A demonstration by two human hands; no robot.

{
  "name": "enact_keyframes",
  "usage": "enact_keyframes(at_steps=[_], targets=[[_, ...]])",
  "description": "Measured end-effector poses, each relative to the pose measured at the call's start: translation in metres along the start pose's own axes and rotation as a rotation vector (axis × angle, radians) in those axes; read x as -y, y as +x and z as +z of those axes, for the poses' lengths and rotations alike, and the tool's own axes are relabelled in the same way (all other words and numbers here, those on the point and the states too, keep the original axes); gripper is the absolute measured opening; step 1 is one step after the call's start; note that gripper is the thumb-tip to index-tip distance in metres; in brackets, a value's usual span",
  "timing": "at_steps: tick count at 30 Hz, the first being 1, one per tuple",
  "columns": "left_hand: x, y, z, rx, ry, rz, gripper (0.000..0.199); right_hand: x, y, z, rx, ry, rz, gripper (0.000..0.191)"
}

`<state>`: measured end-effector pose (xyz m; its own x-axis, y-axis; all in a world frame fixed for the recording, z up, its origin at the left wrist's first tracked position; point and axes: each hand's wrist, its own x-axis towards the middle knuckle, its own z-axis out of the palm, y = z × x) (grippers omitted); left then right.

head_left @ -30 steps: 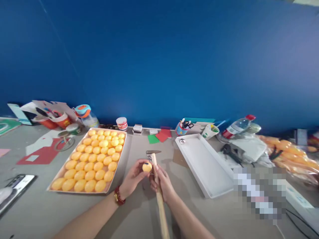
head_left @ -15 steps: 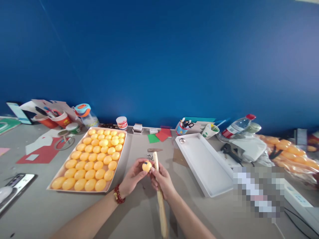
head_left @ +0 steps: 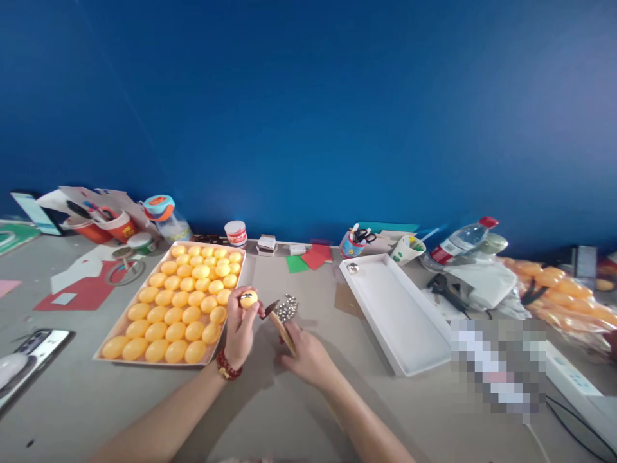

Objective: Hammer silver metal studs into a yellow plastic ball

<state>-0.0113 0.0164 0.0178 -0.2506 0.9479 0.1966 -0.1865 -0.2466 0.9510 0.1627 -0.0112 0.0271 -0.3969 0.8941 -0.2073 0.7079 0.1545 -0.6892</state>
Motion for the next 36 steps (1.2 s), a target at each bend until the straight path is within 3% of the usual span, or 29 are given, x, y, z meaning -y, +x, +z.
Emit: enact_keyframes(at_steps=[7, 11, 14, 18, 24, 29, 36], targets=[[-0.008, -0.008, 0.002, 0.076, 0.074, 0.056, 0.021, 0.000, 0.003, 0.008, 0.008, -0.107, 0.010, 0.023], [-0.006, -0.013, 0.002, 0.129, 0.059, 0.070, 0.022, -0.002, 0.005, 0.007, -0.034, -0.015, 0.041, 0.018], [-0.007, -0.015, 0.002, 0.193, 0.084, 0.088, 0.023, -0.005, 0.006, -0.001, -0.132, 0.159, 0.036, 0.017], [-0.007, -0.016, 0.002, 0.360, 0.219, 0.100, 0.010, -0.008, 0.007, -0.011, -0.192, 0.533, 0.068, 0.015], [0.001, -0.019, 0.007, 0.590, 0.329, -0.082, 0.017, -0.008, 0.010, -0.010, -0.234, 1.117, 0.103, 0.035], [0.009, -0.023, 0.010, 0.579, 0.202, -0.213, 0.028, -0.003, 0.008, -0.009, -0.191, 1.295, 0.085, 0.042], [0.013, -0.023, 0.009, 0.556, 0.137, -0.273, 0.032, -0.006, 0.009, 0.000, -0.246, 1.150, 0.057, 0.037]])
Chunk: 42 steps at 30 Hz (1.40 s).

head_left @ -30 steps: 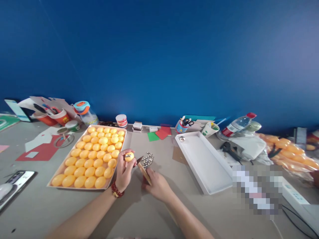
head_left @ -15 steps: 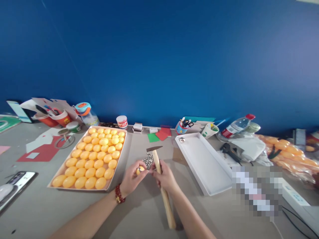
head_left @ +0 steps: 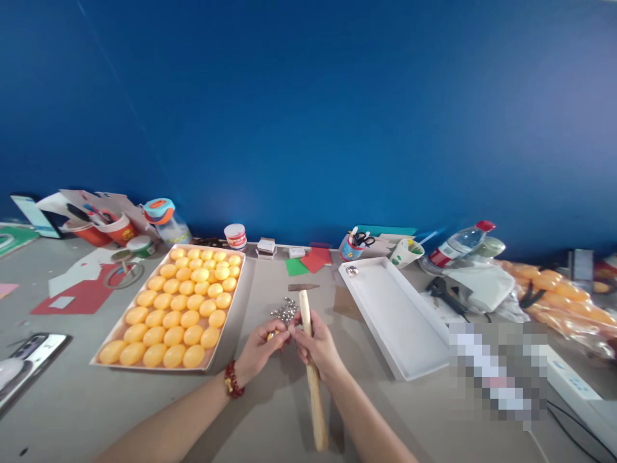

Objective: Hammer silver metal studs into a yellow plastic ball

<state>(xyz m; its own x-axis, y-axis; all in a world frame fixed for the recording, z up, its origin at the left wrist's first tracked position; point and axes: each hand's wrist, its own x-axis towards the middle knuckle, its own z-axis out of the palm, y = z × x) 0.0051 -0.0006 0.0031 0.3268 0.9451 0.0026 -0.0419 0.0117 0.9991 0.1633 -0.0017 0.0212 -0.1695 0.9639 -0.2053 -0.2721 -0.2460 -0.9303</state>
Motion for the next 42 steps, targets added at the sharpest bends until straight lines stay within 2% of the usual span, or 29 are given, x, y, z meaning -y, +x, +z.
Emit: enact_keyframes(at_steps=[5, 12, 18, 21, 26, 33, 42], targets=[[-0.001, 0.002, -0.001, -0.049, 0.007, 0.036, 0.032, -0.003, -0.001, 0.002, -0.036, -0.054, -0.044, 0.035], [0.001, 0.003, -0.001, -0.065, -0.095, 0.001, 0.031, 0.001, -0.004, 0.004, -0.015, -0.147, -0.066, 0.036], [0.000, 0.001, 0.000, -0.010, -0.240, -0.082, 0.033, 0.001, -0.004, 0.003, -0.006, -0.179, -0.069, 0.033], [0.001, 0.000, -0.002, 0.037, -0.249, -0.051, 0.036, 0.002, -0.003, 0.001, -0.012, -0.175, -0.080, 0.033], [0.000, 0.000, -0.005, 0.109, -0.366, 0.019, 0.023, 0.006, -0.001, -0.004, -0.009, -0.079, -0.068, 0.032], [-0.009, 0.003, -0.003, 0.025, -0.235, 0.127, 0.033, 0.016, -0.003, -0.004, 0.032, 0.213, 0.015, 0.035], [-0.009, 0.001, -0.008, 0.041, 0.046, 0.305, 0.023, 0.010, -0.001, -0.005, 0.122, 0.198, 0.055, 0.036]])
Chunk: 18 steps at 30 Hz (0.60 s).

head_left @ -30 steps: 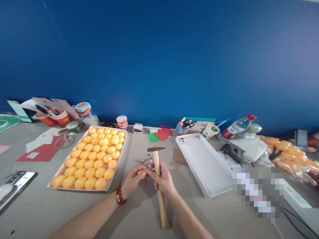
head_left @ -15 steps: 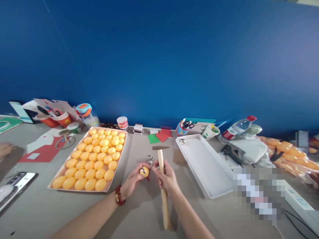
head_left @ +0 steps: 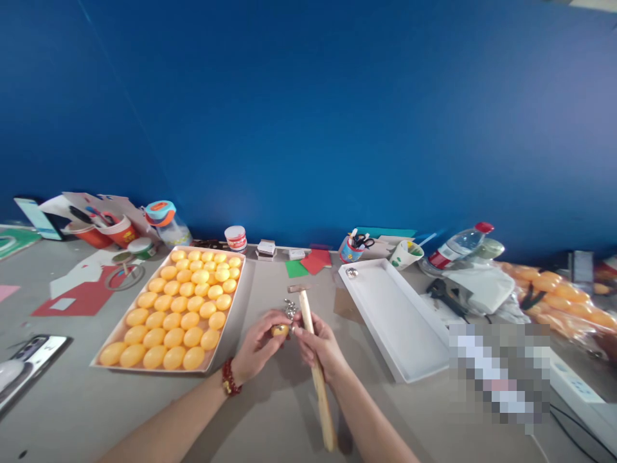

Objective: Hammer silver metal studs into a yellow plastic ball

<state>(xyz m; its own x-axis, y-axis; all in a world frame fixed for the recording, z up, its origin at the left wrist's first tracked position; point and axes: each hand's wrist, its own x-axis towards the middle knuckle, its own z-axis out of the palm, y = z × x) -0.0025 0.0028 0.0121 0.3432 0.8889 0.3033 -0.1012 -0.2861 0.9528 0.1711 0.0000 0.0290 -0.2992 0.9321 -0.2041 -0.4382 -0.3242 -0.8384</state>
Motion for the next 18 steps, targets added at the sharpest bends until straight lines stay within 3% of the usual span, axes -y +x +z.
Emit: enact_keyframes(at_steps=[8, 18], targets=[[0.0034, -0.0032, -0.0003, 0.040, 0.234, 0.185, 0.033, -0.0032, 0.0024, -0.0014, -0.044, 0.069, -0.071, 0.033], [0.0037, -0.0053, -0.0011, 0.079, 0.416, 0.230, 0.045, -0.0047, 0.0011, 0.0005, -0.100, -0.001, -0.120, 0.031]])
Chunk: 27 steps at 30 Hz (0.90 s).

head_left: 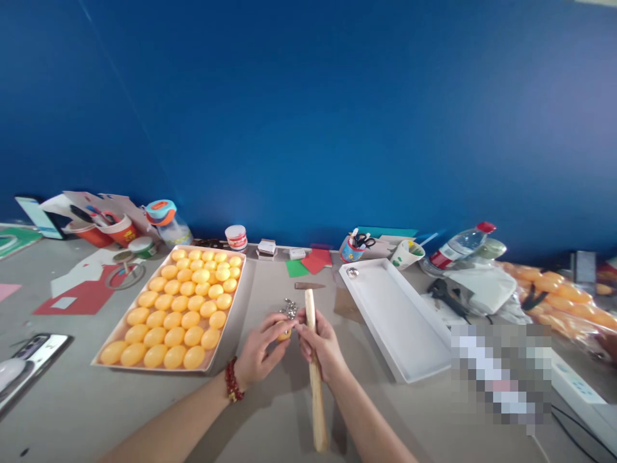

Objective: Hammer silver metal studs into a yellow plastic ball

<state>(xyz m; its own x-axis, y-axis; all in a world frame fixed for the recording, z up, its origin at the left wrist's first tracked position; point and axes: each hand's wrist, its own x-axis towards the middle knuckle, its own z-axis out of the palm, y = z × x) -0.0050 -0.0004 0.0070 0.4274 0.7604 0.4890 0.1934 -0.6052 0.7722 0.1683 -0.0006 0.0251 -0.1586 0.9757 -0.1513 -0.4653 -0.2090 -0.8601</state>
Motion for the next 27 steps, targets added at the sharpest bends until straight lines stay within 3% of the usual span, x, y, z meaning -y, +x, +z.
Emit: enact_keyframes(at_steps=[11, 21, 24, 27], targets=[[0.0017, -0.0006, 0.0006, -0.022, 0.037, 0.033, 0.045, -0.0005, 0.0007, -0.0007, -0.028, -0.068, 0.004, 0.034], [0.0011, -0.0032, 0.0002, -0.021, 0.048, 0.049, 0.047, -0.0005, -0.0007, 0.0000, 0.058, -0.011, 0.169, 0.035], [-0.0010, -0.0035, 0.0021, -0.054, 0.005, -0.010, 0.045, -0.0009, -0.0006, -0.0007, 0.094, 0.068, 0.186, 0.034], [-0.0029, -0.0028, 0.0042, -0.094, -0.176, -0.140, 0.037, 0.0001, -0.0017, -0.0016, 0.135, 0.127, 0.201, 0.032]])
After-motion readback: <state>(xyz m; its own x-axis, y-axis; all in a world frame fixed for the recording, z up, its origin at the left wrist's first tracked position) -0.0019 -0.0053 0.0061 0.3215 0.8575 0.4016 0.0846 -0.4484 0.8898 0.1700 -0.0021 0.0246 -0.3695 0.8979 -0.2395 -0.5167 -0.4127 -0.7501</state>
